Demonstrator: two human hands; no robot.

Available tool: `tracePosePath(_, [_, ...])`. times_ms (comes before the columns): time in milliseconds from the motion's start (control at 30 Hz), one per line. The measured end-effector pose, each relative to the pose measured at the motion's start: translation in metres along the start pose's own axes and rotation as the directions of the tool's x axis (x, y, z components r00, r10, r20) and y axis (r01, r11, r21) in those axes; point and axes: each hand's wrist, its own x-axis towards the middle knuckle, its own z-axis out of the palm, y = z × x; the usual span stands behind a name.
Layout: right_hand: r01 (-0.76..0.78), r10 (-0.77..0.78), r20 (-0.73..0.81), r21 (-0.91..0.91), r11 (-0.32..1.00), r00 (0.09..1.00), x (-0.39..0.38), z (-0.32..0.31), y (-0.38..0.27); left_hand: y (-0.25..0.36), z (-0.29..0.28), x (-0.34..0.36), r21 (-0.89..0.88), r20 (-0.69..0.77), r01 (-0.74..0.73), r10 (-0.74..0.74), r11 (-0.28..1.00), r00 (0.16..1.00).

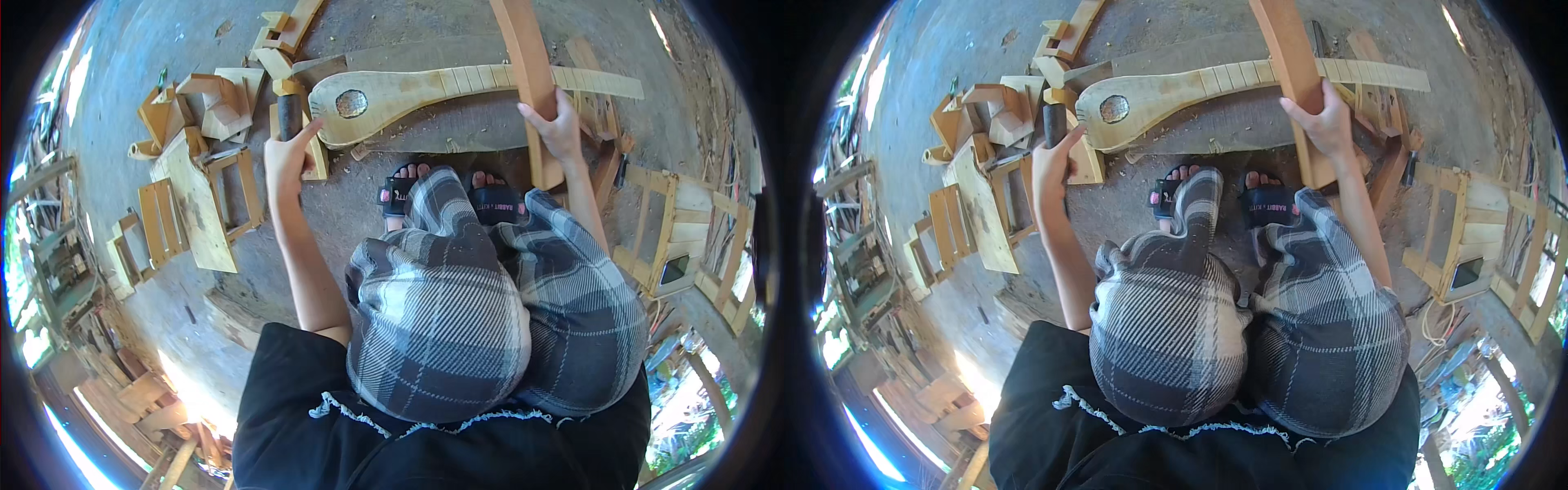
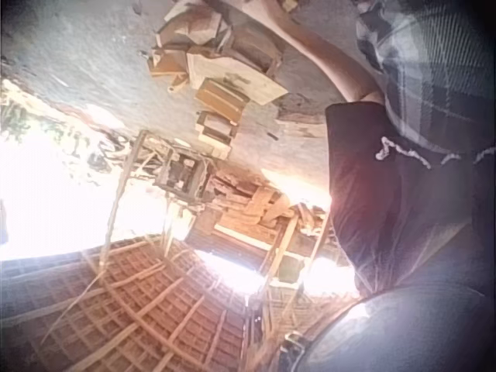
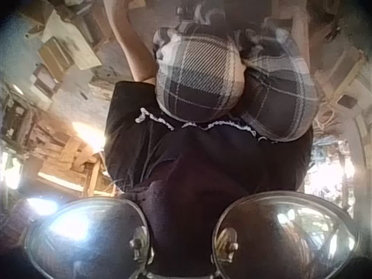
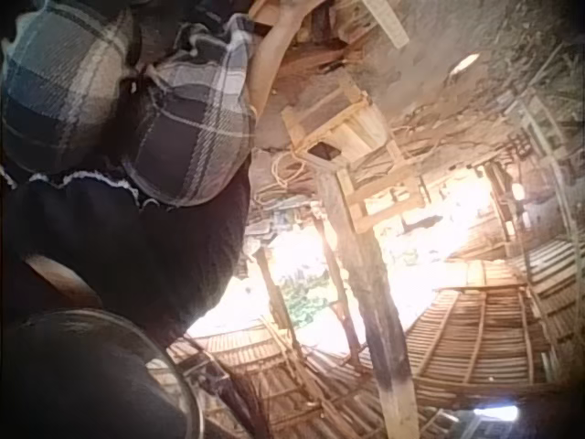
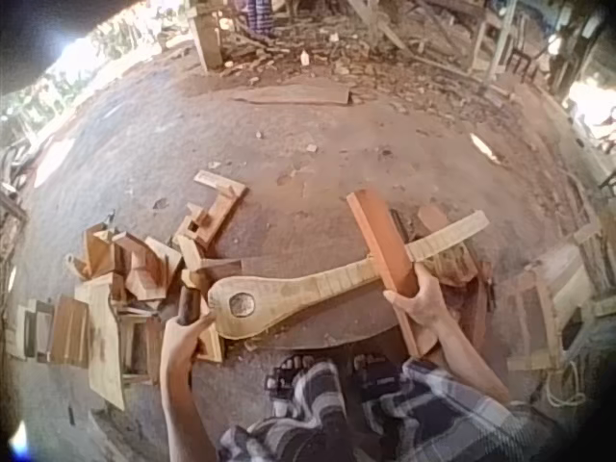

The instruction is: Carving a wooden instrument body using a chisel and a wooden mallet.

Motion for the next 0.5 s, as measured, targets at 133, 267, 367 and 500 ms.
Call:
tracePosePath(133, [-0.194,0.196,-0.027,0.05,0.98,0.98,-0.013,-0.054,0.031,0.01,0.016,0.015,-0.103,0.001,0.019,-0.019,0.995,1.0])
tracePosePath(267, [-0.402,0.489,-0.14,0.403,0.822,0.861,-0.005,-0.078,0.039,-0.004,0.015,0.03,-0.184,0.059,-0.069,0.081,0.981,0.995])
tracePosePath(367, [-0.232,0.563,-0.14,0.812,0.536,0.814,0.021,-0.089,0.041,-0.013,0.01,0.029,-0.182,0.061,-0.144,0.157,0.973,0.986])
tracePosePath(500, [-0.2,0.577,-0.067,0.9,0.387,0.814,0.038,-0.086,0.055,-0.007,0.011,0.007,-0.177,0.012,-0.33,0.337,0.927,0.942])
